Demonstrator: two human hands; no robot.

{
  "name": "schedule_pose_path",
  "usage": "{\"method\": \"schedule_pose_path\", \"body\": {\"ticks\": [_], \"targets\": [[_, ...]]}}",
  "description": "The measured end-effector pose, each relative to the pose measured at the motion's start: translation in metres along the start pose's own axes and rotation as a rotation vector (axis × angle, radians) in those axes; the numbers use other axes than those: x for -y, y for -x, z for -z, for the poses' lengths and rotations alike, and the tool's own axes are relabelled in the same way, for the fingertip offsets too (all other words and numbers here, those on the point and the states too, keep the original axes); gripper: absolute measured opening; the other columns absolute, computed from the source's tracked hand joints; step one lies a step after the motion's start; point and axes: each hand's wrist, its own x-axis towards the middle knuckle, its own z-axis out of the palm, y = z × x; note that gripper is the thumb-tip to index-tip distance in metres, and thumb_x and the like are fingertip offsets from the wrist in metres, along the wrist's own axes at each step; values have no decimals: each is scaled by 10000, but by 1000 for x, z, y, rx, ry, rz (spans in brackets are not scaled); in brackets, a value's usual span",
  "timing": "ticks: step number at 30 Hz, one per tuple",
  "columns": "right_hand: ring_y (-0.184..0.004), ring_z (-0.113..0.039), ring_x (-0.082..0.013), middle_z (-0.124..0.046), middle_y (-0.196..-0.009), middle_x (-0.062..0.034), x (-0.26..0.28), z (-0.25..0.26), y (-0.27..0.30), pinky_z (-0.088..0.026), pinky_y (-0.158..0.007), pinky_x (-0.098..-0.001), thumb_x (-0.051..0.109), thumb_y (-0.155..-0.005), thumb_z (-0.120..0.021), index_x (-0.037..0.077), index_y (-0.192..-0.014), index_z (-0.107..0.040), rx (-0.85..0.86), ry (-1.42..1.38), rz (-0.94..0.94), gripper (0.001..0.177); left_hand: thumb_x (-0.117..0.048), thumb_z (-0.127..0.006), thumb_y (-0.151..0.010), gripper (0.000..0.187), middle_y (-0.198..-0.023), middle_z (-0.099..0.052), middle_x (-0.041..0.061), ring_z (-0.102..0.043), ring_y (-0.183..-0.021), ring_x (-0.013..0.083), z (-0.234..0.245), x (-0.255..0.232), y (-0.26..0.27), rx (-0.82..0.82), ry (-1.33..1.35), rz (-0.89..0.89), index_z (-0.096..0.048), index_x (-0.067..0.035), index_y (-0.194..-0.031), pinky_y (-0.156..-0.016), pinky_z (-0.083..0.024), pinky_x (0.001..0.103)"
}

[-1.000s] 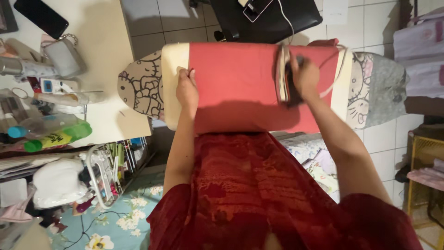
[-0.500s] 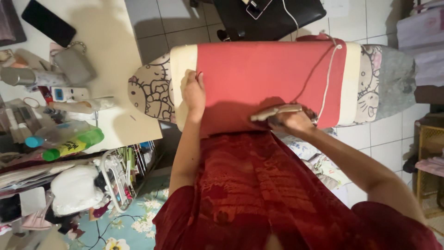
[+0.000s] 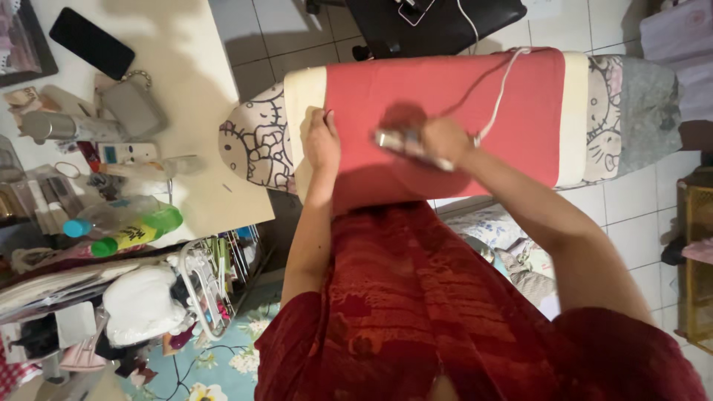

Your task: The person irons a dark blue garment and then a red t-shirt on an ironing board. They repeatedly smooth the fabric, reposition the garments, and use the iron to remove wrinkles from various sections including sleeves and the body.

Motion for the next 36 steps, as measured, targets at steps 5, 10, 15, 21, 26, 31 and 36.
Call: {"method": "schedule_pose_path", "body": {"ticks": [5,10,15,21,26,31,36], "targets": [[-641,-701,-268,-701,-800,-184,53,-21,82,-575,-680,-422,506,-927,-535,-11,-903,-665,-46,-26,259,533,-295,-554,-1016,227,-851,-709,186,-681,-781,410,3,-1,1,-28,13,1,-625,-80,-1010,-676,-531,488],[-663,-679,-423,-673,-729,-257,74,-6,30,-539,-582,-514,508,-992,-596,-32,-943,-659,-424,-358,-463,546,-294,-533,-1036,239,-859,-697,209,-671,-795,431,-4,8,-3,18,37,38,-616,-70,-1025,-672,-518,509],[-755,-679,-458,-688,-769,-262,55,38,-94,-540,-684,-539,489,-974,-605,-5,-864,-687,-527,-451,-543,513,-262,-540,-1030,233,-853,-687,229,-662,-802,440,-8,15,-4,15,86,12,-612,-40,-1031,-686,-515,504],[-796,-681,-449,-694,-846,-263,82,53,-93,-545,-701,-542,512,-968,-581,8,-948,-698,-359,-323,-380,519,-216,-559,-1027,208,-890,-687,233,-667,-838,424,-6,19,-3,-1,178,-70,-617,-17,-1025,-734,-524,471],[-715,-694,-445,-697,-797,-250,125,26,-20,-553,-639,-539,499,-943,-601,15,-995,-673,-312,-313,-307,492,-168,-560,-1026,200,-913,-674,245,-657,-839,411,13,14,12,64,282,-48,-596,26,-1052,-765,-517,450],[-714,-681,-465,-682,-753,-271,126,31,-85,-549,-629,-543,487,-996,-577,-1,-982,-654,-467,-355,-489,494,-209,-706,-879,251,-853,-691,222,-675,-752,366,30,31,46,314,314,23,-663,22,-966,-699,-528,427],[-747,-677,-470,-683,-779,-280,109,59,-160,-545,-647,-549,508,-966,-574,-16,-981,-649,-515,-395,-511,529,-242,-779,-872,274,-798,-696,202,-673,-715,320,54,67,103,409,275,65,-698,15,-924,-651,-517,405]]}}
